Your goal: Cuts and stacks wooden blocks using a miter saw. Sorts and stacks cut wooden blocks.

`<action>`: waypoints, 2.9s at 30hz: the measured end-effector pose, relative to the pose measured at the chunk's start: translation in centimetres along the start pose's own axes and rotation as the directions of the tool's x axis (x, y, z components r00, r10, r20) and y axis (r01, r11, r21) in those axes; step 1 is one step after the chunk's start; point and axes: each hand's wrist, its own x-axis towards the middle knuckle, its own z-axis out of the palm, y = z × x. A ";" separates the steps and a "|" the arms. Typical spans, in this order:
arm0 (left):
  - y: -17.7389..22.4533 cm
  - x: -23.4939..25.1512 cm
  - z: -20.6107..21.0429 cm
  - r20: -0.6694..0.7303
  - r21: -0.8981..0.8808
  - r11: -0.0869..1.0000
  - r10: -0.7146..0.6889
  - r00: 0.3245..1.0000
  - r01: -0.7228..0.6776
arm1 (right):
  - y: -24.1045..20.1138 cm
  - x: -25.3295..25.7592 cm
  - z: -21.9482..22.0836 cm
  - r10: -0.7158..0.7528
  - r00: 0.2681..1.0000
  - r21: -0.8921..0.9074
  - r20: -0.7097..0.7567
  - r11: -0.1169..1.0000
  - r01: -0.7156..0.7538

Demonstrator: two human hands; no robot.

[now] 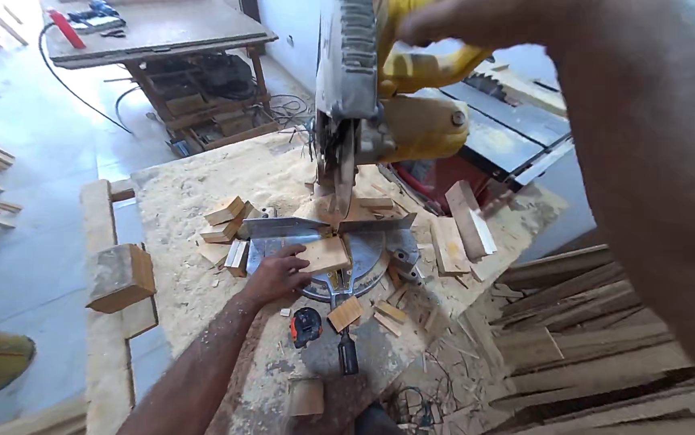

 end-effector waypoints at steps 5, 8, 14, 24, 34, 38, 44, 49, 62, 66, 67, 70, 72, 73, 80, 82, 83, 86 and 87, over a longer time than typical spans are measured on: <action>-0.2 1.8 0.6 0.033 0.085 0.995 -0.053 0.998 0.050 | -1.0 3.9 1.1 0.275 0.912 -0.188 0.304 0.956 -0.226; -0.9 3.2 1.5 -0.088 0.068 0.991 -0.105 0.991 0.111 | -3.2 3.5 0.9 0.385 0.821 -0.249 0.421 0.920 -0.304; -1.8 1.8 4.1 -0.283 0.001 0.998 -0.054 0.958 0.057 | -4.0 -2.5 3.1 0.197 0.920 -0.436 0.338 0.899 -0.032; -2.3 1.7 3.9 -0.256 -0.044 0.998 -0.051 0.965 0.042 | -4.7 -17.3 14.0 0.001 0.999 -0.500 -0.040 0.866 -0.020; -2.4 1.7 4.1 -0.235 -0.045 0.998 -0.059 0.970 0.050 | -4.8 -21.2 19.0 -0.068 0.967 -0.487 -0.247 0.871 -0.063; -2.2 1.8 4.0 -0.224 -0.046 0.997 -0.070 0.972 0.061 | -4.0 -23.4 21.7 -0.076 0.972 -0.465 -0.222 0.885 -0.037; -1.6 2.1 3.2 -0.168 -0.080 0.994 -0.091 0.982 0.078 | -4.0 -13.2 9.7 0.110 0.994 -0.394 0.013 0.914 -0.096; 0.6 2.8 2.0 -0.058 -0.042 0.982 -0.186 0.981 0.184 | -0.1 -8.6 9.9 -0.020 0.806 -0.165 -0.592 0.982 -0.097; -0.7 -3.8 -8.1 -0.512 -0.380 0.686 -0.715 0.477 0.620 | -0.7 -19.3 37.1 0.323 0.881 0.217 0.347 0.886 -0.410; -5.7 2.7 -10.5 -0.541 -0.219 0.614 -0.723 0.430 0.758 | -3.9 -26.4 35.4 0.144 0.951 0.339 0.274 0.911 -0.236; -6.4 3.7 -10.7 -0.509 -0.165 0.608 -0.727 0.461 0.777 | -5.2 -27.5 35.1 0.108 0.963 0.345 0.248 0.919 -0.192; -6.9 5.9 -10.0 -0.400 -0.101 0.661 -0.712 0.578 0.744 | -8.6 -28.9 34.1 0.020 0.977 0.391 0.212 0.914 -0.104; -6.7 5.8 -9.4 -0.350 -0.129 0.719 -0.678 0.647 0.683 | -10.9 -28.9 34.2 -0.050 0.969 0.455 0.241 0.888 -0.067; -6.8 5.5 -9.3 -0.358 -0.137 0.744 -0.652 0.668 0.654 | -11.7 -28.9 34.4 -0.085 0.960 0.490 0.268 0.870 -0.060; -1.9 -2.1 -5.6 -0.393 -0.135 0.814 -0.567 0.724 0.565 | -4.8 -28.7 30.0 0.094 0.935 0.650 0.343 0.694 -0.308; -1.2 -6.1 -3.0 -0.358 -0.148 0.853 -0.517 0.777 0.500 | 3.0 -28.2 29.1 0.561 0.776 0.380 0.289 0.676 -0.631; -0.1 -7.9 -1.8 -0.337 -0.173 0.850 -0.525 0.781 0.497 | 7.4 -27.7 29.3 0.739 0.649 0.209 0.184 0.615 -0.760; 3.5 -11.5 0.5 -0.318 -0.227 0.825 -0.566 0.761 0.518 | 17.6 -27.6 30.5 0.917 0.386 -0.027 0.101 0.391 -0.920; 4.4 -12.0 1.0 -0.327 -0.221 0.835 -0.549 0.769 0.503 | 19.2 -27.7 31.0 0.918 0.382 -0.075 0.103 0.390 -0.918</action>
